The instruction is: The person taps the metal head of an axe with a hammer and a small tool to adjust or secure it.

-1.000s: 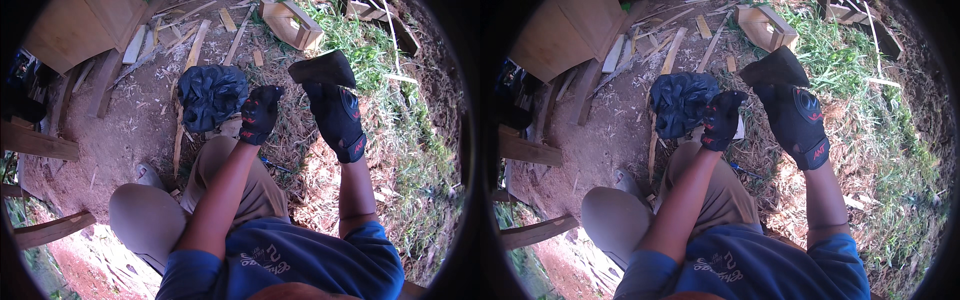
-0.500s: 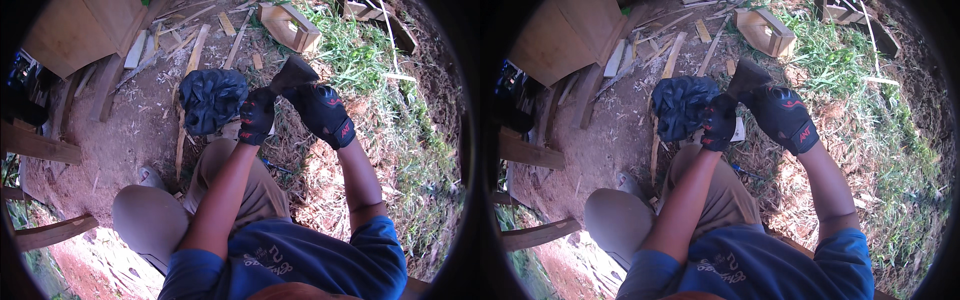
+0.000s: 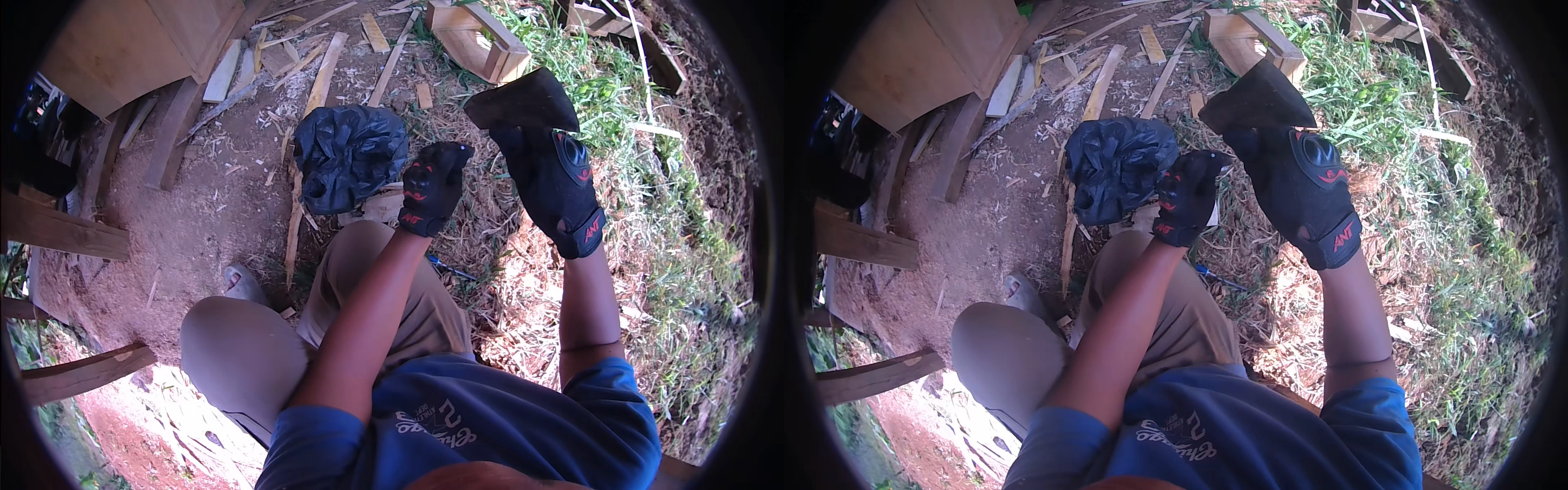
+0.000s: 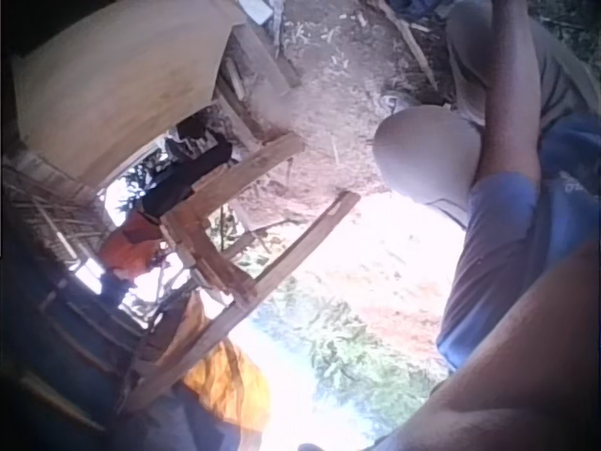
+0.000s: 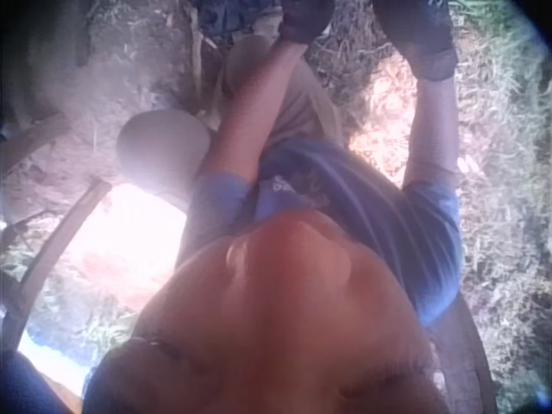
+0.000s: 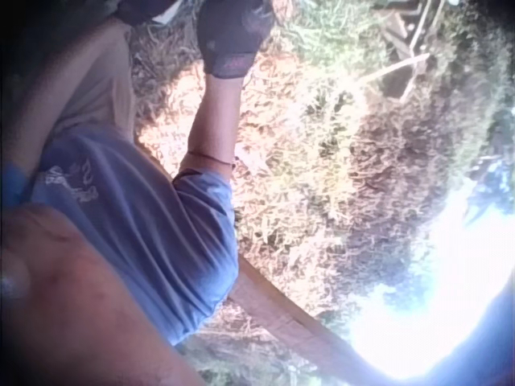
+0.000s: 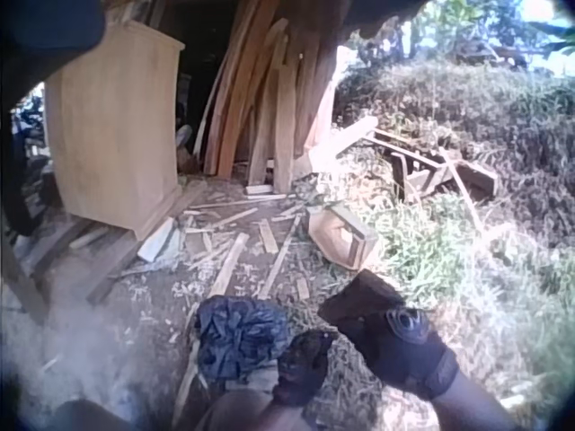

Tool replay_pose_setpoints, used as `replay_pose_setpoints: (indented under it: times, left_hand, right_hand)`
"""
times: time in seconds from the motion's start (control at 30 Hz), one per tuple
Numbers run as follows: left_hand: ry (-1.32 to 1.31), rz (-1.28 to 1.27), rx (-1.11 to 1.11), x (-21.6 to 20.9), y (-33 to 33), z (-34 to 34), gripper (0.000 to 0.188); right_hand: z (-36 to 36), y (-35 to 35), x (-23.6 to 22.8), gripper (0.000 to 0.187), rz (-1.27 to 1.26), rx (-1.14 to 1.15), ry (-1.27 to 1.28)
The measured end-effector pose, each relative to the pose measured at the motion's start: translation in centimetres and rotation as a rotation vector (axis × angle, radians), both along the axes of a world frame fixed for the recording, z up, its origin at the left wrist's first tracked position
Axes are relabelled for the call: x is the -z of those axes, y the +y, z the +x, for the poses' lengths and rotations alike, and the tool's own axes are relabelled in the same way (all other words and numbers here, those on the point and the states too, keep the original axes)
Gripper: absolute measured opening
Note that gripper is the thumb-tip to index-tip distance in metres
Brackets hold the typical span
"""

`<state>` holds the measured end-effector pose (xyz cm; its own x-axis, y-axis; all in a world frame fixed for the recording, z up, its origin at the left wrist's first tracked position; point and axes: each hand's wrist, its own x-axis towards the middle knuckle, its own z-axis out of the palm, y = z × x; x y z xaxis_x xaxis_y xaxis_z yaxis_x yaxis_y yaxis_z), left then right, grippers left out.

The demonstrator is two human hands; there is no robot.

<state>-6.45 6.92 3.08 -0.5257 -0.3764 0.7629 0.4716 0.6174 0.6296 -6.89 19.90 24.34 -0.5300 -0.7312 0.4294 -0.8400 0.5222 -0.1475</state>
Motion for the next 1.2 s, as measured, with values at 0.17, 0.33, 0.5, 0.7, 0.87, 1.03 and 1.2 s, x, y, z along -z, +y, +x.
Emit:
replay_pose_setpoints:
  times: [0.17,0.33,0.5,0.7,0.87,1.03,1.2]
  left_hand:
    - [-0.084,-0.003,0.024,-0.9,-0.5,-0.3,0.033]
    - [-0.035,0.022,0.008,1.1,-0.7,0.0,0.034]
    - [-0.04,0.018,-0.013,-0.5,-0.6,0.1,0.028]
    - [-0.11,0.007,-0.02,0.4,-0.1,0.2,0.027]
    - [-0.08,-0.024,0.006,0.3,0.1,0.1,0.031]
    - [-0.106,-0.042,0.023,0.3,0.5,0.1,0.037]
    - [-0.081,0.002,0.027,0.9,0.6,-0.2,0.038]
  right_hand:
    - [-1.9,1.8,2.7,0.025,0.229,-0.061,0.136]
    - [0.2,0.2,0.1,0.027,0.144,0.096,-0.038]
    - [-1.4,2.0,2.7,0.022,0.226,-0.083,0.096]
    - [0.2,1.1,0.3,0.024,0.207,0.145,-0.118]
    - [-1.5,2.6,2.1,0.02,0.168,0.05,-0.037]
    - [-3.2,3.6,4.5,0.027,0.173,-0.143,0.037]
    - [-1.9,2.8,1.4,0.029,0.323,-0.038,0.175]
